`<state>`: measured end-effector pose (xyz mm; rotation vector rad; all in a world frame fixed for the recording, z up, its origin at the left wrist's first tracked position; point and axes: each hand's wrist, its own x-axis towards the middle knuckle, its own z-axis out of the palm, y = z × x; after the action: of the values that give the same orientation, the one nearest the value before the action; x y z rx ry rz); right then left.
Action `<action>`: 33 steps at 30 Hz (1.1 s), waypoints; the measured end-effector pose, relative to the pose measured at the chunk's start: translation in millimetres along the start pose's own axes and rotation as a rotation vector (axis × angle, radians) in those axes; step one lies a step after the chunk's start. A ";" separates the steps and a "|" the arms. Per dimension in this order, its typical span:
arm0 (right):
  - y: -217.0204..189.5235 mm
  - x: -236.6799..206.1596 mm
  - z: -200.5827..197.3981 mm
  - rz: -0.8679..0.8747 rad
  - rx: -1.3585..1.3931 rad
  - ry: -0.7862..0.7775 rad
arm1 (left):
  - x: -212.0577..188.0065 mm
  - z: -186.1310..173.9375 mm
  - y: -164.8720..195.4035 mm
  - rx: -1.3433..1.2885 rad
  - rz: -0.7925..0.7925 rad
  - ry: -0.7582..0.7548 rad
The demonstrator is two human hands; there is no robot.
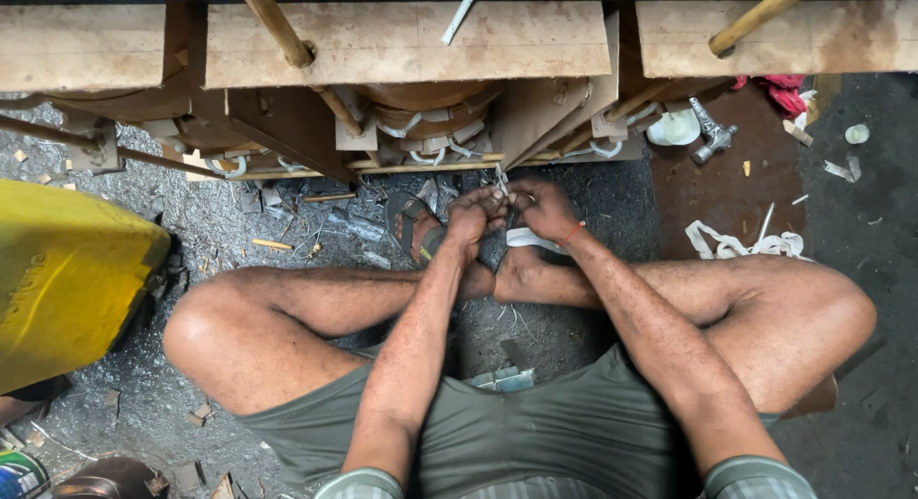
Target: The person sits on the floor and wraps white fabric strips around the wooden frames of stacked basket-like objects. They use pliers to secure the strips and repeatedly adjust the fabric to fit the frames.
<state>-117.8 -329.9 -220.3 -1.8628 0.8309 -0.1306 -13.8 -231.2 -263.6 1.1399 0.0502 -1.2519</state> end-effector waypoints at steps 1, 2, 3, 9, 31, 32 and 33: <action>1.1 2.6 -0.8 0.123 0.137 -0.038 | 2.7 -0.7 -0.9 0.102 0.125 0.062; 2.6 4.9 -1.2 0.149 0.128 0.047 | 5.7 -1.9 -1.5 0.204 0.247 0.127; 4.0 8.4 -1.6 0.176 0.120 0.131 | 8.3 -4.0 -1.1 0.308 0.367 0.193; 14.4 14.4 3.3 -0.139 0.085 0.585 | 6.6 -15.4 2.8 0.469 0.556 0.565; 34.5 49.3 -9.1 0.821 1.350 0.366 | 30.4 -26.4 16.1 1.411 0.766 -0.100; 33.5 51.1 -10.6 0.808 1.365 0.369 | 29.2 -24.7 16.5 1.408 0.749 -0.091; 31.7 51.0 -9.9 0.792 1.379 0.363 | 27.4 -23.6 17.1 1.408 0.735 -0.073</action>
<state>-99.1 -374.8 -256.9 -0.1725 1.2091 -0.4132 22.2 -236.4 -280.3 1.9914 -1.3677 -0.5235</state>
